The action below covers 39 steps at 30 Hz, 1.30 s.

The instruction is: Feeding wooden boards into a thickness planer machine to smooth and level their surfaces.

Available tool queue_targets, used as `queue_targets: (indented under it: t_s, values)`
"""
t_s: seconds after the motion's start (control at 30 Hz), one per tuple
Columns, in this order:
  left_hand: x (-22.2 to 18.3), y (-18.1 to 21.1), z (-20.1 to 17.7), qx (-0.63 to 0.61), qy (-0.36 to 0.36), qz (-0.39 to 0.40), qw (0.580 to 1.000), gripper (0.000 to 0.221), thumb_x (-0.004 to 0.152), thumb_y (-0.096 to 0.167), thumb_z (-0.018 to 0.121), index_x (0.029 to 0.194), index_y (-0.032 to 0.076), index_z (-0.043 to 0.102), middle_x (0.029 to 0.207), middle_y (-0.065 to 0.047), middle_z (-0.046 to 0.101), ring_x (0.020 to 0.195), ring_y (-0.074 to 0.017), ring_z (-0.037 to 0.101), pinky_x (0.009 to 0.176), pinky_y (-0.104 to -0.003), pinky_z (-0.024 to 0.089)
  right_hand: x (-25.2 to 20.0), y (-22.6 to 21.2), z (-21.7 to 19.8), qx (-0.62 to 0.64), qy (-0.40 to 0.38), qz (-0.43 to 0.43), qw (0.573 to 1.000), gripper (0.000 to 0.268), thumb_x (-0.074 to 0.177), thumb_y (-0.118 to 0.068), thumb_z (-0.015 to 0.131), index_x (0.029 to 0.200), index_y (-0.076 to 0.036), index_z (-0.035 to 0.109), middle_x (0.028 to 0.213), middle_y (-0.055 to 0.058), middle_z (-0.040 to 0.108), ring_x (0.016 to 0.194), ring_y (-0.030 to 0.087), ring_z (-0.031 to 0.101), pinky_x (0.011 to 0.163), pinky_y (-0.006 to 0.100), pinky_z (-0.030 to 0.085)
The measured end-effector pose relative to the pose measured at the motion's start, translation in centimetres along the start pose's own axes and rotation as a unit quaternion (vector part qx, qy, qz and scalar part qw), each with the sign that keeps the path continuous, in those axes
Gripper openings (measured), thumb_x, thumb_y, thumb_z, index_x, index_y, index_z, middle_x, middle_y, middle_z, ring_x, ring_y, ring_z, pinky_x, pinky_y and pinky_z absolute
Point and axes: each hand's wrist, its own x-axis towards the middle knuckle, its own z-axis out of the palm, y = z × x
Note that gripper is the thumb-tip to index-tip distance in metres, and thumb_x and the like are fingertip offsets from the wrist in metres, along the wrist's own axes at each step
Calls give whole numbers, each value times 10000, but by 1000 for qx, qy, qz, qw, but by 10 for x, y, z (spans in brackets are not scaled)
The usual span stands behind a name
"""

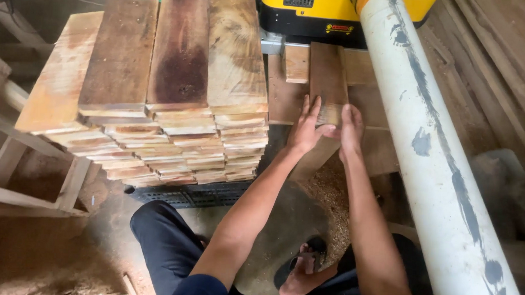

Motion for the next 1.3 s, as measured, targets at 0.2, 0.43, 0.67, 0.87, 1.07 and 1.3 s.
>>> queue_targets:
  t_s: [0.2,0.43,0.67,0.87,1.07,1.3]
  values:
    - [-45,26,-35,-70,5,37,997,849,882,397,777,1557,55,392,1654,-320,203,1412,-537,396,1162,-538,442,-33,2,-9,66,-51,-53,995,292,1053,-267,617,1316,-145,643,1012,191,732,564,280,742,359,302,614]
    - [-96,83,-101,2,72,115,991,808,875,391,786,1527,55,447,1671,-306,204,1421,-661,300,1172,-614,413,-105,-53,11,101,-79,-100,987,325,1083,-307,582,1361,-143,617,1015,171,747,619,270,767,425,304,639]
    - [-123,121,-219,-69,106,105,986,752,947,497,549,1573,149,319,1756,-117,33,1525,-384,378,1087,-576,518,-231,-166,95,62,-191,-218,955,377,1024,-380,580,1309,-144,652,1069,-19,722,737,62,643,581,206,592]
    - [-156,102,-318,-151,259,89,950,515,998,241,576,1471,71,460,1722,-196,146,1483,-413,453,916,-374,715,-260,-175,188,19,-288,-250,924,371,1048,-382,553,1328,-145,612,991,2,718,581,67,632,465,178,531]
    - [-173,51,-403,-133,408,93,898,383,964,155,669,1346,125,654,1629,-177,406,1504,-307,440,1233,-491,390,-284,-171,276,-26,-385,-190,902,878,967,-508,604,1586,-3,240,1241,180,719,611,65,740,405,138,485]
    - [-189,-5,-485,-232,504,80,828,494,867,-63,645,1345,60,626,1452,-141,618,1416,-300,530,1218,-477,430,-321,-177,351,-289,-439,-266,808,748,1031,-497,449,1588,-23,293,782,41,736,629,89,673,461,206,498]
